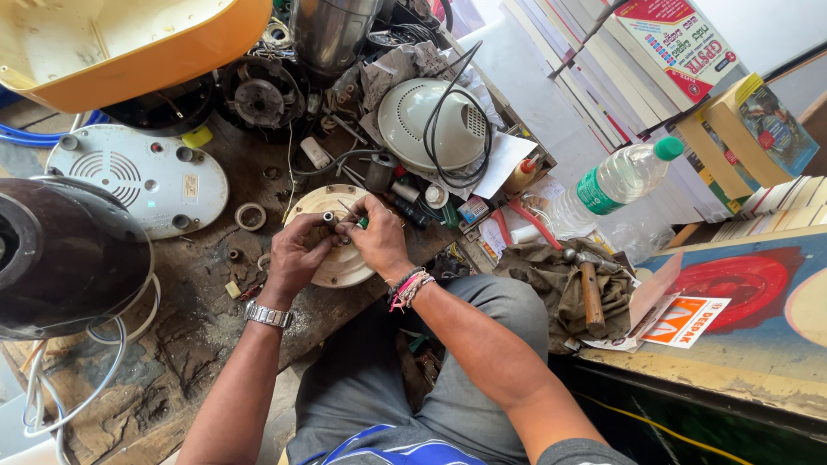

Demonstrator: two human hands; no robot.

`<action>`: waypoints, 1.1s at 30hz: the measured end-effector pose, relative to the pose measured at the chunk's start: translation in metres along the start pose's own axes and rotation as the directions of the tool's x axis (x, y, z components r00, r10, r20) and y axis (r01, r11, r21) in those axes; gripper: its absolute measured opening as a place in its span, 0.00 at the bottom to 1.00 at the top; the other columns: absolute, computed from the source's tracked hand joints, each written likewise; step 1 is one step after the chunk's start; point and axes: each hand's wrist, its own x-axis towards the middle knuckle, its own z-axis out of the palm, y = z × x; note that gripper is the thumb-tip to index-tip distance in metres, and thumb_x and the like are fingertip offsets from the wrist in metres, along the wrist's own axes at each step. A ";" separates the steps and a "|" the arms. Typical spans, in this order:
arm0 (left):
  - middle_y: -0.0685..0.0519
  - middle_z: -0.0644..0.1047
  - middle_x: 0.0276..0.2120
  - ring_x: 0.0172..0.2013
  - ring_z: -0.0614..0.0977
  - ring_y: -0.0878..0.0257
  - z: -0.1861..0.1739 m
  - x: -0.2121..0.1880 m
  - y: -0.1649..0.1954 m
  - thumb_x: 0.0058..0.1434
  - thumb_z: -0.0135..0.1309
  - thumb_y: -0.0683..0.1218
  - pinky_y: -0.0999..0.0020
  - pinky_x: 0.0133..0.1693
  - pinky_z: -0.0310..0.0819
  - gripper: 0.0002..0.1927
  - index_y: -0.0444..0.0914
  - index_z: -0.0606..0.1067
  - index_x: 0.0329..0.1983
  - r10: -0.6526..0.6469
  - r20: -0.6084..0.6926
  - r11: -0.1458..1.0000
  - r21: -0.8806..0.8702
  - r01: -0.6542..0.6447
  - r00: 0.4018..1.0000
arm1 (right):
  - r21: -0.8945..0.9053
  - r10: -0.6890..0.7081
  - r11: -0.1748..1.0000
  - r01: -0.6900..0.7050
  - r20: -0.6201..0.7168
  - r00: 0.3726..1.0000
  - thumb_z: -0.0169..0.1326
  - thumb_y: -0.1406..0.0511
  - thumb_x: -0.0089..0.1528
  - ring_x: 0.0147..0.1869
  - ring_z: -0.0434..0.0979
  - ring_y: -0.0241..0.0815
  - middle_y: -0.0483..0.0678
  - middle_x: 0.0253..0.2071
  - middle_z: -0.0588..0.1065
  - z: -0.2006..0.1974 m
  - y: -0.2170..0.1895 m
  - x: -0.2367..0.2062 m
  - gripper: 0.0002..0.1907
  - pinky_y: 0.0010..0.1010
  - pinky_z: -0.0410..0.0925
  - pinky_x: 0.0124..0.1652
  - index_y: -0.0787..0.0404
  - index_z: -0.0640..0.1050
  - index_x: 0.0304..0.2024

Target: The person sits on the floor and uses a screwdriver to adjust wires and components inside a white circular appliance base. They connect wires to a terminal, tighten screws, and briefly test the connection by plugging a cord into a wall socket before continuing adjustments.

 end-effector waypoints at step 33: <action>0.50 0.78 0.57 0.63 0.76 0.56 0.003 -0.003 -0.003 0.59 0.65 0.42 0.60 0.63 0.74 0.10 0.40 0.82 0.44 0.013 -0.103 1.000 -0.009 -0.014 0.995 | -0.380 -0.185 0.904 0.194 0.061 0.981 0.58 0.60 0.62 0.39 0.79 0.56 0.55 0.35 0.80 0.003 0.019 -0.012 0.12 0.47 0.70 0.40 0.63 0.82 0.37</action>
